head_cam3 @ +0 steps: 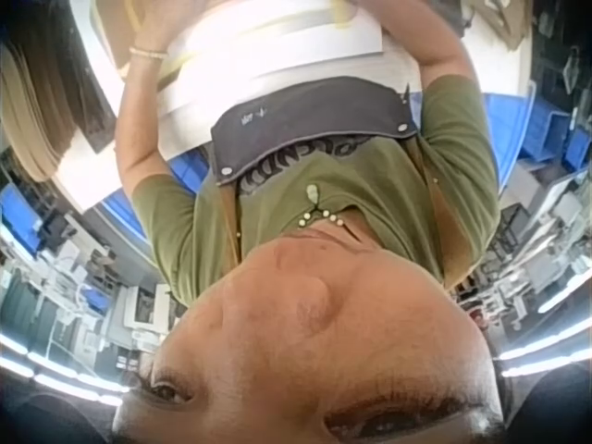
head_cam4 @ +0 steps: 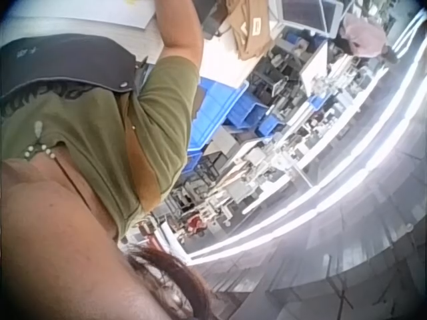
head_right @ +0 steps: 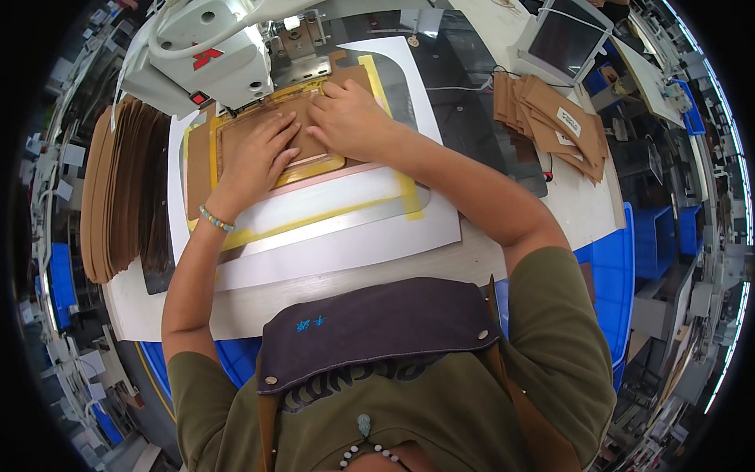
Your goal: The person is using an industrial sewing machine to attach labels to leather bag components.
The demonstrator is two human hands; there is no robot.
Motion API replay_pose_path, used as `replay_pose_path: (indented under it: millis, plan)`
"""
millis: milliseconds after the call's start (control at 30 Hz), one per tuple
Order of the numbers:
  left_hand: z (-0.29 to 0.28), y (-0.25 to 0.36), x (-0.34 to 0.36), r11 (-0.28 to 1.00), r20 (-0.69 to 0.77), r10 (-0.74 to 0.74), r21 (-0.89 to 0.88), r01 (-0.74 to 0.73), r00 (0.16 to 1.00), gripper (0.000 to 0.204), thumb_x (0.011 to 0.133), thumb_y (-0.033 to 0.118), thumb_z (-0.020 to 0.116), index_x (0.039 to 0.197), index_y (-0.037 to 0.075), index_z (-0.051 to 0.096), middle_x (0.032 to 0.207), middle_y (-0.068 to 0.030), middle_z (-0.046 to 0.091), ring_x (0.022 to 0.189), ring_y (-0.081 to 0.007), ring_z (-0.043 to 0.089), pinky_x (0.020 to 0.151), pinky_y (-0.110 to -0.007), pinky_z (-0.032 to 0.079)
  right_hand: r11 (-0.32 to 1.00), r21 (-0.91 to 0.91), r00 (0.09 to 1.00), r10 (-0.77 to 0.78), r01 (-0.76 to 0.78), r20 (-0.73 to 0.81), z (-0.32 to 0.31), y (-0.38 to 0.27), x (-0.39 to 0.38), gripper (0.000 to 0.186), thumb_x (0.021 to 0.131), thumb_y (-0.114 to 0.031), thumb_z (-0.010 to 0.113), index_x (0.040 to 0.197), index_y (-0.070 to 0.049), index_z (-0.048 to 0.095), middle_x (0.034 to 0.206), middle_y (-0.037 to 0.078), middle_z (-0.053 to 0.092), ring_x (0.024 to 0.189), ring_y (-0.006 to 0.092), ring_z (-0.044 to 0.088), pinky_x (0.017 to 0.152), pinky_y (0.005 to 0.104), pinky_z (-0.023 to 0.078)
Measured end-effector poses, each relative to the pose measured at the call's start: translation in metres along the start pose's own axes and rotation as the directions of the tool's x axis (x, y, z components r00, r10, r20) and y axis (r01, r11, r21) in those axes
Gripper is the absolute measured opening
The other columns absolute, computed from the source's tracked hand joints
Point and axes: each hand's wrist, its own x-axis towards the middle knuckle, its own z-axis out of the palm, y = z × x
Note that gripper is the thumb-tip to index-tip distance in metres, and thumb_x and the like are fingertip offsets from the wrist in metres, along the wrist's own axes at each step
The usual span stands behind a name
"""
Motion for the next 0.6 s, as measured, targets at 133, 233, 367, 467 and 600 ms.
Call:
replay_pose_path:
  millis: [133, 233, 367, 467, 600]
  plan:
    - [0.0, -0.006, -0.005, 1.0, -0.028, -0.009, -0.019, 0.009, 1.0, 0.044, 0.104, 0.02, 0.067, 0.142, -0.002, 0.064, 0.153, -0.0181, 0.059, 0.143, -0.0381, 0.054, 0.119, -0.045, 0.045, 1.0, -0.017, 0.998, 0.003, -0.002, 0.069, 0.007, -0.007, 0.011, 0.033, 0.102, -0.036, 0.068, 0.118, -0.007, 0.073, 0.128, 0.006, 0.074, 0.114, 0.0228, 0.061, 0.093, 0.0387, 0.047]
    - [-0.004, -0.007, -0.008, 0.999, -0.044, -0.029, -0.042, 0.028, 0.999, 0.043, 0.104, 0.019, 0.067, 0.142, -0.002, 0.064, 0.152, -0.0181, 0.06, 0.142, -0.037, 0.054, 0.119, -0.045, 0.046, 0.998, -0.028, 0.995, -0.055, 0.052, -0.084, 0.017, -0.01, 0.014, 0.033, 0.1, -0.039, 0.068, 0.103, -0.007, 0.074, 0.105, 0.002, 0.073, 0.108, 0.0214, 0.061, 0.085, 0.0389, 0.046]
    - [-0.009, -0.007, -0.014, 0.995, -0.022, -0.093, -0.048, 0.092, 0.995, 0.043, 0.105, 0.019, 0.067, 0.143, -0.001, 0.064, 0.152, -0.0171, 0.061, 0.141, -0.036, 0.056, 0.118, -0.044, 0.046, 0.998, -0.008, 0.995, -0.061, 0.061, -0.075, 0.022, -0.018, 0.022, 0.033, 0.1, -0.039, 0.067, 0.107, -0.007, 0.074, 0.109, 0.002, 0.074, 0.111, 0.0216, 0.061, 0.086, 0.0395, 0.047]
    - [-0.009, -0.012, -0.017, 0.996, -0.037, -0.092, -0.02, 0.091, 0.995, 0.043, 0.106, 0.02, 0.066, 0.144, -0.001, 0.063, 0.151, -0.0162, 0.061, 0.14, -0.0361, 0.056, 0.117, -0.043, 0.047, 0.997, 0.017, 0.995, -0.07, 0.071, -0.073, 0.025, -0.023, 0.026, 0.037, 0.101, -0.039, 0.067, 0.114, -0.006, 0.074, 0.114, 0.004, 0.074, 0.114, 0.022, 0.061, 0.087, 0.0398, 0.048]
    - [-0.012, -0.013, -0.017, 0.994, -0.03, -0.11, -0.001, 0.11, 0.993, 0.042, 0.106, 0.021, 0.064, 0.144, 0.001, 0.064, 0.15, -0.0158, 0.062, 0.138, -0.0361, 0.057, 0.115, -0.043, 0.048, 0.993, 0.042, 0.991, -0.106, 0.11, -0.086, 0.022, -0.025, 0.024, 0.045, 0.103, -0.04, 0.064, 0.128, -0.003, 0.072, 0.124, 0.006, 0.074, 0.12, 0.023, 0.061, 0.093, 0.0396, 0.049]
